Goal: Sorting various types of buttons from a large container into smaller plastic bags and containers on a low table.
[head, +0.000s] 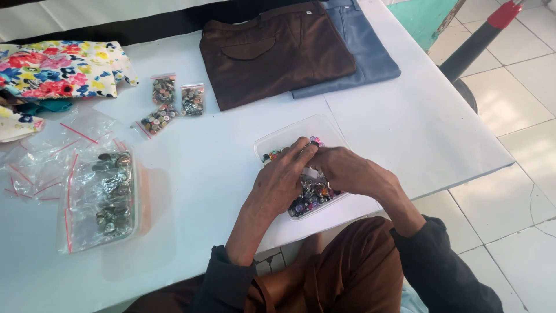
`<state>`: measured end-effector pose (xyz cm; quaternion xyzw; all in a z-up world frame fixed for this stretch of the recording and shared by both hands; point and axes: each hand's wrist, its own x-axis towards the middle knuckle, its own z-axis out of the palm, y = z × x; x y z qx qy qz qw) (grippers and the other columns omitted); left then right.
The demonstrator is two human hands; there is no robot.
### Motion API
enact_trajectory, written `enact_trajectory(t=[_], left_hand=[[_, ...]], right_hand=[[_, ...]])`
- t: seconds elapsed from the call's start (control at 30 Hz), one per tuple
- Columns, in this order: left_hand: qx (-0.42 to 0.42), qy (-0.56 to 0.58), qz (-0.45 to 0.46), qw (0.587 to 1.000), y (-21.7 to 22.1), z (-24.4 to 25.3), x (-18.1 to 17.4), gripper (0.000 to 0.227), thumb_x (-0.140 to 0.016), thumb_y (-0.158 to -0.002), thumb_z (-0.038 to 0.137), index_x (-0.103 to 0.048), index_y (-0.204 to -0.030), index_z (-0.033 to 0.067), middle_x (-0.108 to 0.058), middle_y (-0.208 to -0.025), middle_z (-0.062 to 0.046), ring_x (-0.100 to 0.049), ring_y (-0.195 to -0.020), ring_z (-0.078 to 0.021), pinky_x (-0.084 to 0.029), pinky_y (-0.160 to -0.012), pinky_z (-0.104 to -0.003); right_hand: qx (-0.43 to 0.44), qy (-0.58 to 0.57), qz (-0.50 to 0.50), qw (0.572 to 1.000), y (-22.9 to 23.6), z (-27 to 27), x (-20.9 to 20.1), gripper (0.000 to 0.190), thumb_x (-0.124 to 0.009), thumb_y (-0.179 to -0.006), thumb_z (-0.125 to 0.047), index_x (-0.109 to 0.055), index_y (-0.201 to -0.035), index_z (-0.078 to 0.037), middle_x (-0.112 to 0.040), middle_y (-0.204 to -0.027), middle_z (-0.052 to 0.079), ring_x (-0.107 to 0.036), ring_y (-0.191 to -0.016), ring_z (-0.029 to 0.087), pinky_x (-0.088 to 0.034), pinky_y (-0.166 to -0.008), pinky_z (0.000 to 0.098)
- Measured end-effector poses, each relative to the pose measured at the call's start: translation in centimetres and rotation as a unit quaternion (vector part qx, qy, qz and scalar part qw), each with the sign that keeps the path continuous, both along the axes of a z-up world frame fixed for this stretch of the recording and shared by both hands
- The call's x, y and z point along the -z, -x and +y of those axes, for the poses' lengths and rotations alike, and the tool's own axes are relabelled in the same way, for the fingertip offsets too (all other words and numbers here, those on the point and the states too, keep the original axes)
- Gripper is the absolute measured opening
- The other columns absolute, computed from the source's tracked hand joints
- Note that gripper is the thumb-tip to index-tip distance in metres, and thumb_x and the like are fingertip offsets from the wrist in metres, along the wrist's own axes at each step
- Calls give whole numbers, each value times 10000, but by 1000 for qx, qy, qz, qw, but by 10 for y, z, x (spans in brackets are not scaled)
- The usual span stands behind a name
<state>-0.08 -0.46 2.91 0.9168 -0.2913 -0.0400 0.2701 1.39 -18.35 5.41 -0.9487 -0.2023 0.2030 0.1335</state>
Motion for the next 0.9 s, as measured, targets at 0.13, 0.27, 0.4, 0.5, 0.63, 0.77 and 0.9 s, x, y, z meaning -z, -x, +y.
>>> enact_trajectory(t=[0.13, 0.27, 0.4, 0.5, 0.63, 0.77, 0.9], left_hand=[[3, 41, -58, 997, -7, 0, 15, 601, -528, -899, -116, -450, -1430, 157, -457, -1480, -146, -600, -1229, -375, -580, -992, -466], [-37, 75, -77, 994, -11, 0, 27, 609, -488, -938, -84, -386, -1504, 116, -492, -1434, -195, -583, -1267, -386, -562, -1015, -454], [-45, 115, -76, 989, -8, 1, 24, 513, -416, -1005, -13, -404, -1498, 130, -497, -1436, -198, -577, -1274, -404, -586, -997, -480], [-36, 161, -66, 984, -9, -2, 27, 614, -468, -940, -68, -403, -1510, 152, -453, -1488, -184, -565, -1277, -441, -550, -1046, -502], [-43, 167, -57, 983, -10, -4, 32, 656, -485, -933, -84, -389, -1522, 190, -412, -1516, -174, -555, -1273, -463, -549, -1044, -535], [-57, 180, -44, 981, -10, -5, 32, 622, -447, -952, -90, -422, -1504, 198, -419, -1511, -160, -573, -1257, -459, -547, -1045, -541], [-52, 207, -36, 976, -9, -4, 26, 641, -438, -920, -116, -438, -1495, 169, -389, -1541, -169, -580, -1236, -486, -554, -1024, -588]], right_hand=[[-8, -140, -14, 990, 3, -15, -8, 503, -403, -873, 74, -732, -1214, -94, -670, -1183, 184, -701, -1101, 388, -588, -857, 489], [-124, -163, 121, 971, 5, -12, -5, 567, -366, -831, 84, -796, -1133, -130, -724, -1216, 187, -712, -1079, 429, -564, -935, 529], [-124, -154, 92, 976, -3, -4, -17, 567, -399, -896, 85, -721, -1293, -159, -675, -1298, 183, -663, -1180, 408, -542, -972, 508], [-80, -160, 26, 984, -11, -26, 5, 560, -443, -816, 85, -701, -1273, -112, -621, -1348, 158, -669, -1160, 385, -567, -920, 504], [-194, -176, 92, 961, -4, -13, -9, 503, -427, -882, 105, -770, -1180, -110, -704, -1242, 164, -697, -1119, 364, -585, -909, 428], [-220, -13, 41, 974, -10, -4, -11, 414, -487, -900, 48, -748, -1155, -148, -624, -1126, 76, -685, -936, 284, -581, -748, 390], [-95, -32, -3, 995, -29, -20, 11, 297, -564, -958, -179, -700, -1223, -176, -589, -1166, 62, -745, -845, 264, -620, -743, 404]])
